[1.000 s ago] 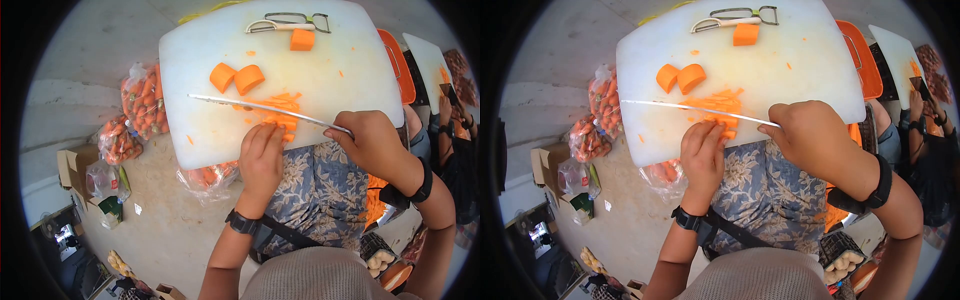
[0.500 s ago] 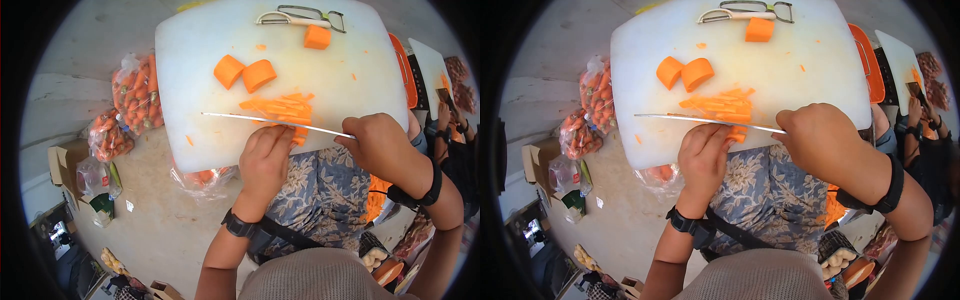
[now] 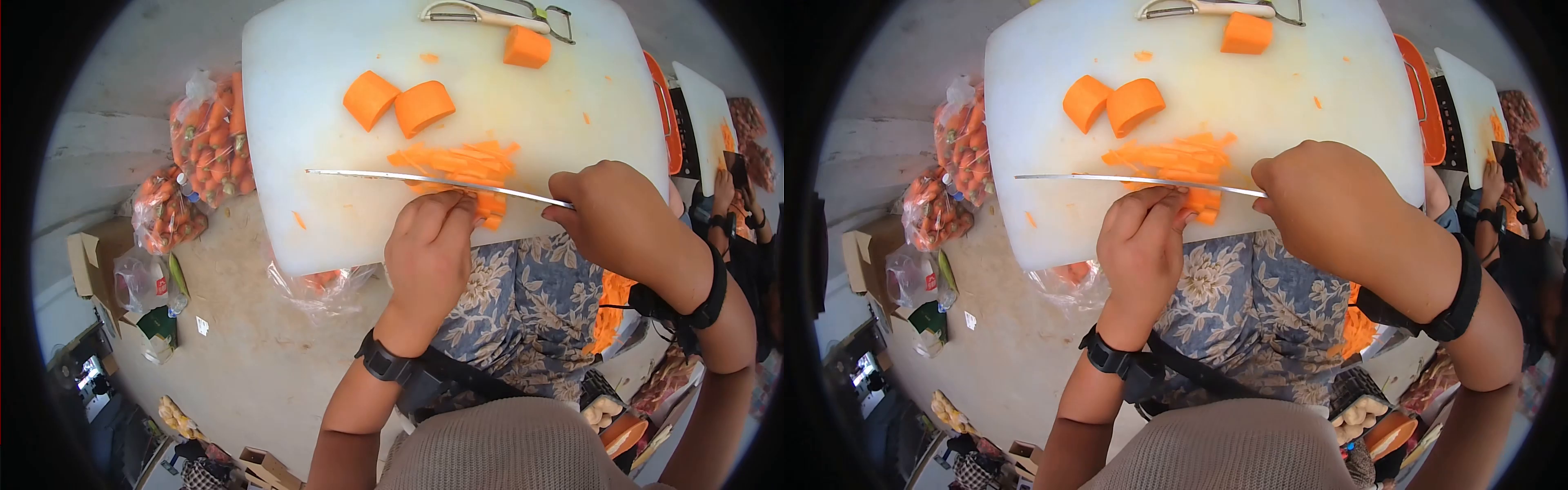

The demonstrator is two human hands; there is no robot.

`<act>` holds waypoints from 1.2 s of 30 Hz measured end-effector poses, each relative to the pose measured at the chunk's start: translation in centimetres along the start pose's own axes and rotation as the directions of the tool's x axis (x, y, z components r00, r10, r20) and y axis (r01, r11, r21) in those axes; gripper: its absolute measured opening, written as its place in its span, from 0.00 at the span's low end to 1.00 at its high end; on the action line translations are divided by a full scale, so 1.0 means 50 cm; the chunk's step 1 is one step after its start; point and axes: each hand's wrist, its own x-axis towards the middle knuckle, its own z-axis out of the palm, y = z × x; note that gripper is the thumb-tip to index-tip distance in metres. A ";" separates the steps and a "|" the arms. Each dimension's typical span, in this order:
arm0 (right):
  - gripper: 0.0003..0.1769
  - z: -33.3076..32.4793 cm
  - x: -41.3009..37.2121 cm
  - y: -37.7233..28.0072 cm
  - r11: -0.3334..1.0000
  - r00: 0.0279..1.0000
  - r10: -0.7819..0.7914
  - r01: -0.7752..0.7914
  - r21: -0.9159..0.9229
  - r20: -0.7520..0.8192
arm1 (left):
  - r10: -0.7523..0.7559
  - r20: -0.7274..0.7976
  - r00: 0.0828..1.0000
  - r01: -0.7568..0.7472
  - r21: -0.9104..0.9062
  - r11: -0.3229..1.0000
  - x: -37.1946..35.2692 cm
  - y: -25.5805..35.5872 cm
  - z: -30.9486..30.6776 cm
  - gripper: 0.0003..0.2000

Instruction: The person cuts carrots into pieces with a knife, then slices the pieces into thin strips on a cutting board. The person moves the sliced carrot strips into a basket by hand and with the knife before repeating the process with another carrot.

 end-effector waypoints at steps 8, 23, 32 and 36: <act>0.09 0.018 -0.008 -0.002 0.999 1.000 0.014 -0.015 0.029 0.025 | -0.029 -0.065 0.997 0.028 -0.011 1.000 -0.014 -0.003 0.011 0.10; 0.08 0.006 0.006 0.002 0.991 0.988 0.102 -0.111 0.070 0.118 | 0.029 -0.102 0.994 -0.033 -0.046 0.998 -0.008 -0.003 0.012 0.07; 0.13 0.080 0.005 -0.008 0.963 0.967 0.061 0.008 0.270 -0.247 | 0.024 -0.140 0.990 -0.037 -0.091 0.995 -0.017 -0.009 0.019 0.07; 0.13 0.052 -0.019 -0.015 0.987 0.969 0.058 -0.020 0.161 -0.239 | 0.057 -0.180 0.982 -0.071 -0.074 0.995 -0.023 -0.016 0.021 0.07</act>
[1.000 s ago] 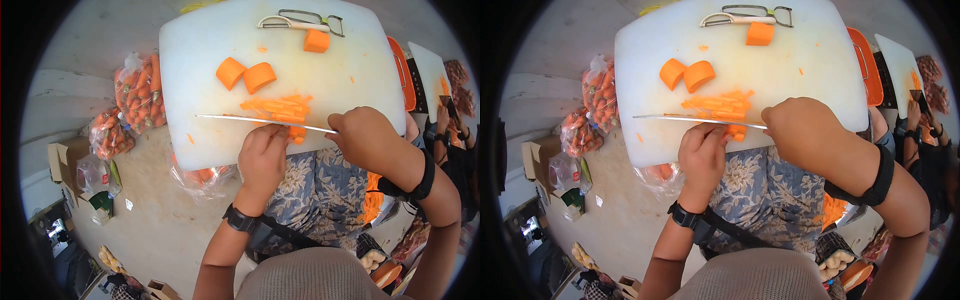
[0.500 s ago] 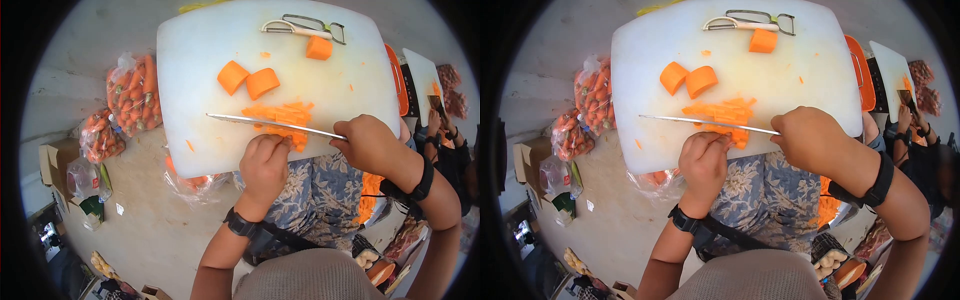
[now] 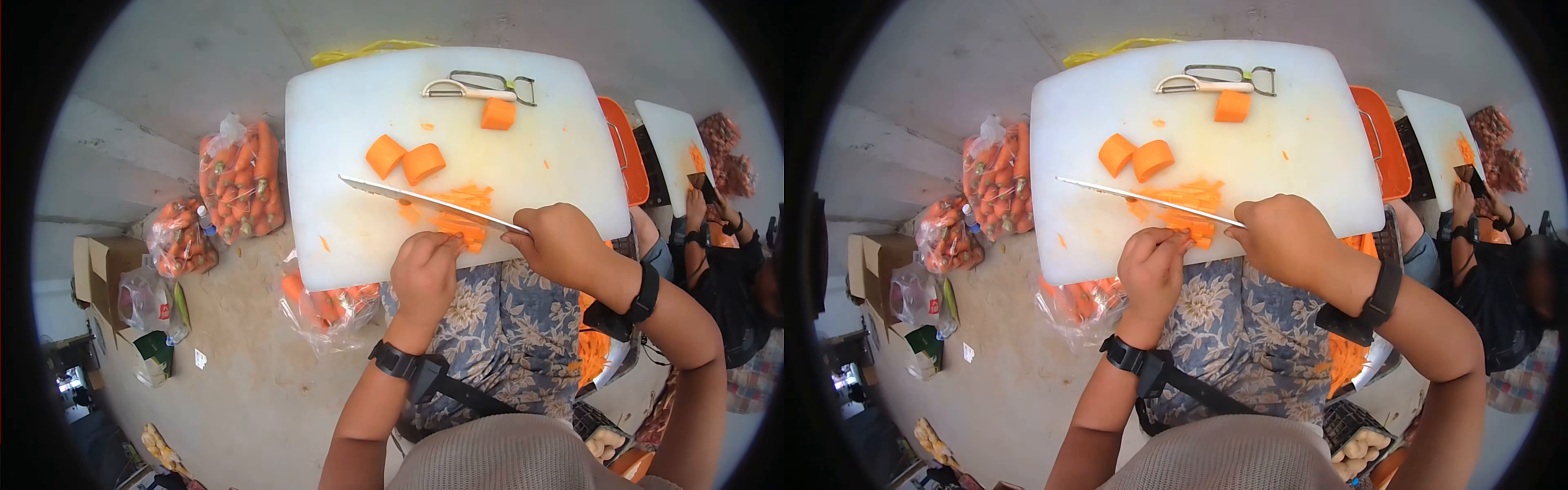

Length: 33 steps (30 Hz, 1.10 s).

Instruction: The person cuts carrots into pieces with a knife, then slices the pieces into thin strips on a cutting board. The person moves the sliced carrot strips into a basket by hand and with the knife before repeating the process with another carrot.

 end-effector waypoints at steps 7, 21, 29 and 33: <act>0.12 -0.032 -0.012 -0.001 0.986 0.981 0.015 0.017 -0.163 0.194 | -0.005 0.058 0.998 0.005 -0.012 1.000 0.002 -0.001 -0.002 0.07; 0.12 0.024 0.002 -0.008 0.997 0.981 0.082 -0.081 -0.013 0.176 | -0.051 0.058 0.997 0.053 -0.035 0.998 0.008 0.008 -0.002 0.05; 0.15 0.014 -0.013 -0.004 1.000 0.999 -0.018 0.017 -0.016 -0.049 | 0.056 -0.025 0.998 -0.057 -0.068 0.996 -0.010 -0.013 -0.003 0.05; 0.15 -0.014 -0.032 -0.025 0.996 0.999 -0.005 0.008 -0.086 0.037 | 0.071 -0.036 0.997 -0.073 -0.069 0.995 -0.013 -0.012 -0.003 0.05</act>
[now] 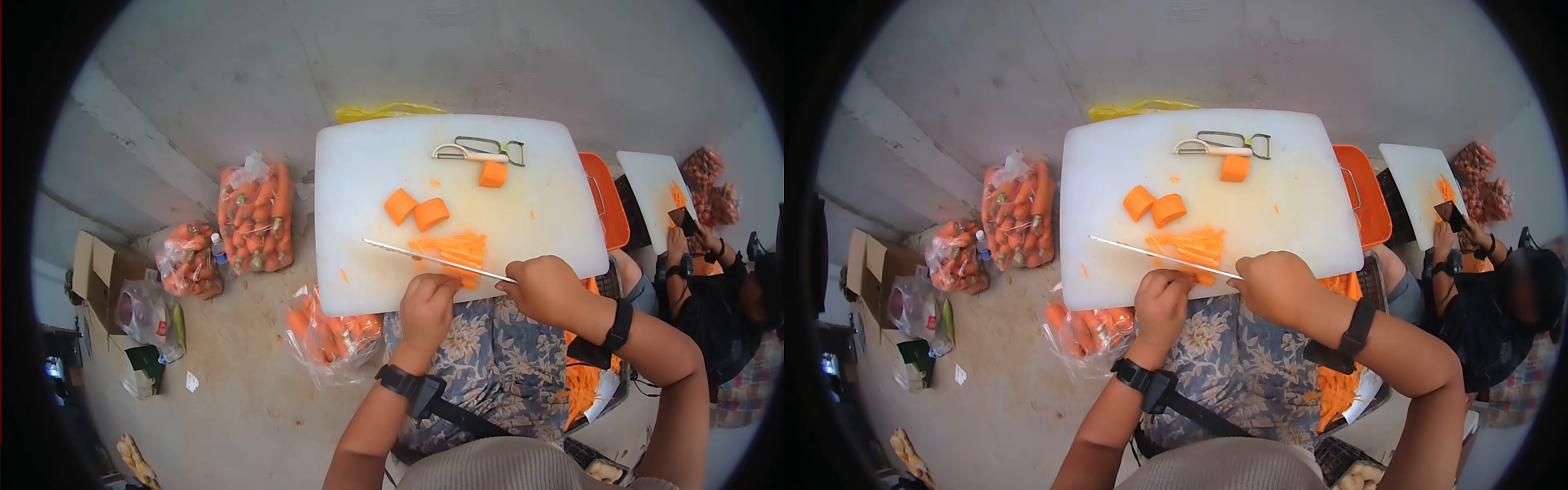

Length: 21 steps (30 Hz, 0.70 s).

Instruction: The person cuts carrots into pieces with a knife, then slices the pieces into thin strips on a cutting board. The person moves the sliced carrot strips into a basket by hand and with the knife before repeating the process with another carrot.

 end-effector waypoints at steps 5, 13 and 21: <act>0.15 0.008 -0.018 0.009 0.997 0.998 -0.058 0.058 -0.046 0.006 | -0.006 -0.009 1.000 0.007 0.066 0.998 -0.005 0.000 0.004 0.06; 0.14 0.001 -0.002 0.006 0.999 0.984 0.030 -0.026 -0.030 0.175 | -0.031 0.040 0.999 0.030 0.031 0.999 0.008 0.006 -0.006 0.06; 0.14 0.039 0.020 -0.013 0.993 0.983 0.090 -0.101 0.064 0.160 | -0.040 0.076 0.996 0.036 0.049 0.998 0.006 0.007 -0.007 0.05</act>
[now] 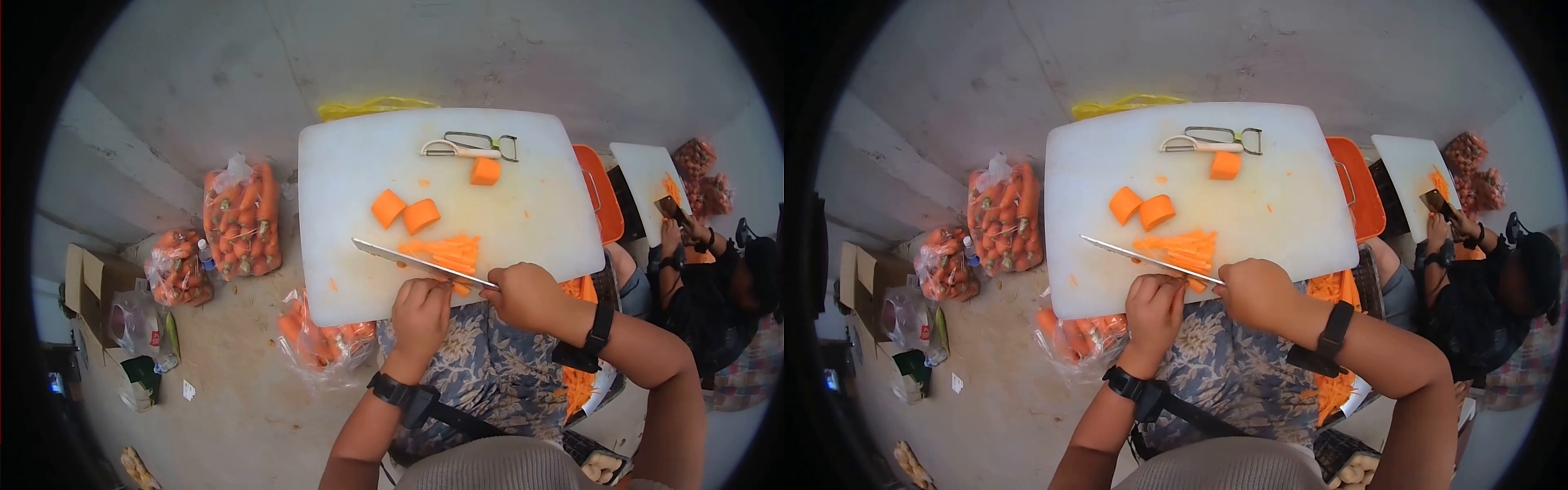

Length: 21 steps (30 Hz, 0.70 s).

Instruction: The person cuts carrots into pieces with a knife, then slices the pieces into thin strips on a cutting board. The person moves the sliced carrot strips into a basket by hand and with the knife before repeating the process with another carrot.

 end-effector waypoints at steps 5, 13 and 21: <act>0.17 0.027 -0.003 0.016 0.972 0.986 0.045 -0.007 0.233 -0.161 | -0.050 -0.017 0.999 0.050 -0.029 0.998 -0.001 -0.002 -0.001 0.05; 0.16 -0.004 -0.057 0.016 0.995 0.984 0.004 0.013 0.096 -0.177 | -0.084 0.006 0.996 0.085 -0.017 0.996 -0.026 -0.005 -0.042 0.07; 0.15 -0.006 -0.068 0.023 0.997 0.995 -0.042 0.036 -0.063 -0.089 | -0.084 0.011 0.996 0.083 0.056 0.995 -0.022 -0.002 -0.031 0.05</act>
